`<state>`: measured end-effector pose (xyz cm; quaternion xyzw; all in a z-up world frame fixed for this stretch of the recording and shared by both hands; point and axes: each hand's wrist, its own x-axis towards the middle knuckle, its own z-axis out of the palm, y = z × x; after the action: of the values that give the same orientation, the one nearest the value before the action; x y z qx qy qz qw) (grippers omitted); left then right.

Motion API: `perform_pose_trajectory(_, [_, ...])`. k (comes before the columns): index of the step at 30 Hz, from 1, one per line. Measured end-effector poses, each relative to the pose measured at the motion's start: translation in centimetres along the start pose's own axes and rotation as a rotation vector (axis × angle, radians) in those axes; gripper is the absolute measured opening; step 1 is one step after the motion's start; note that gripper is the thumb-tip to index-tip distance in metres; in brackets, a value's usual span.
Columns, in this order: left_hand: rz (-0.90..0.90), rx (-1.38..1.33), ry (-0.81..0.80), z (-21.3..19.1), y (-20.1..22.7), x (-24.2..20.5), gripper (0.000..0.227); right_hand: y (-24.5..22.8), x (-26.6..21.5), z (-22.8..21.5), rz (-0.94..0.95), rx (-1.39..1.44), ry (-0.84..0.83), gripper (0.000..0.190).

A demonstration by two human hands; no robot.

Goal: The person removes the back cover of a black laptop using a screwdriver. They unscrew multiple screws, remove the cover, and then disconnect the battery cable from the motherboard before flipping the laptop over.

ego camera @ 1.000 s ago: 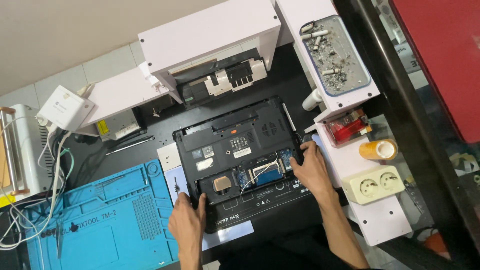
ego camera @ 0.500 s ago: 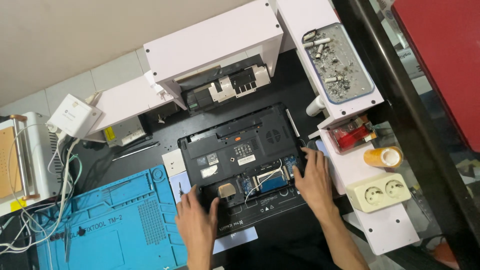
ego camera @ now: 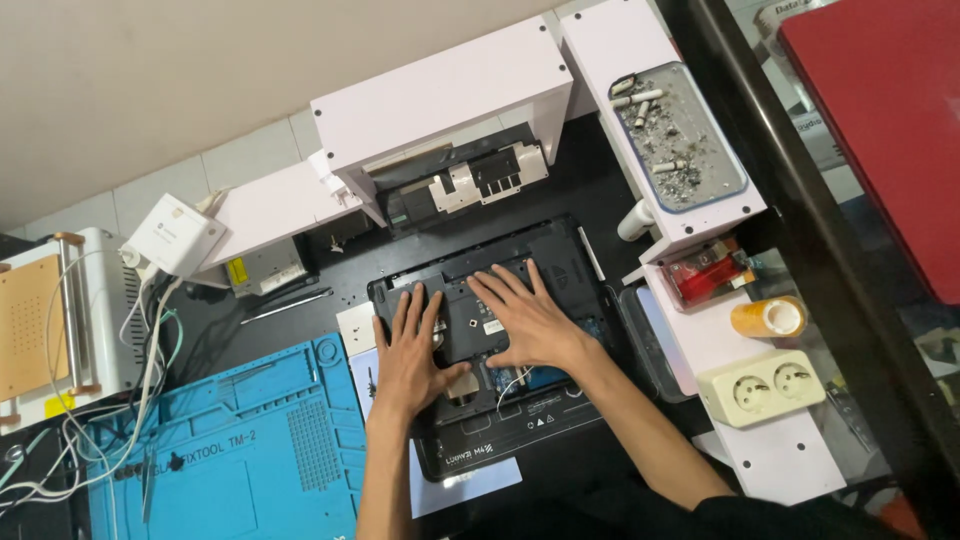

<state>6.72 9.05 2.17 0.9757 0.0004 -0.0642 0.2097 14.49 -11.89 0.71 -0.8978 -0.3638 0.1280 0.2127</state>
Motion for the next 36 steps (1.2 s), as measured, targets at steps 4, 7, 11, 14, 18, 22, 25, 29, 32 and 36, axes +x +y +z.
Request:
perform_pose_trajectory(4, [0.019,0.042,-0.082,-1.2,-0.8,2.0,0.132,0.2,0.9,0.2,-0.014,0.002,-0.056,0.132])
perform_pose_trajectory(7, [0.021,0.048,-0.164,-1.5,-0.9,2.8,0.144,-0.2,1.3,0.8,-0.018,-0.012,-0.067,0.137])
perform_pose_trajectory(11, [0.016,0.113,-0.230,-2.2,-0.4,3.6,0.152,-1.5,2.2,1.7,-0.015,-0.054,-0.060,0.136])
perform_pose_trajectory(14, [0.032,0.151,-0.262,-2.0,-0.5,4.1,0.156,-2.1,2.8,2.5,-0.013,-0.108,-0.054,0.140])
perform_pose_trajectory(18, [0.101,0.230,-0.246,-1.4,-0.8,4.0,0.155,-2.0,3.3,3.5,-0.024,-0.161,0.006,0.135])
perform_pose_trajectory(22, [0.122,0.322,-0.299,-1.3,0.0,4.3,0.152,-2.8,3.6,2.9,-0.016,-0.218,-0.034,0.136])
perform_pose_trajectory(25, [0.175,0.471,-0.253,-0.8,0.3,4.1,0.151,-3.1,3.3,3.2,-0.025,-0.310,0.010,0.139])
perform_pose_trajectory(29, [0.206,0.557,-0.203,-0.4,0.3,4.0,0.145,-3.0,3.5,3.3,-0.065,-0.361,0.091,0.138])
perform_pose_trajectory(32, [0.209,0.558,-0.183,-0.7,0.6,4.2,0.143,-3.0,3.7,3.1,-0.063,-0.393,0.046,0.138])
perform_pose_trajectory(36, [0.151,0.410,-0.243,-1.6,0.5,3.8,0.147,-4.1,2.4,1.5,-0.023,-0.250,0.024,0.131])
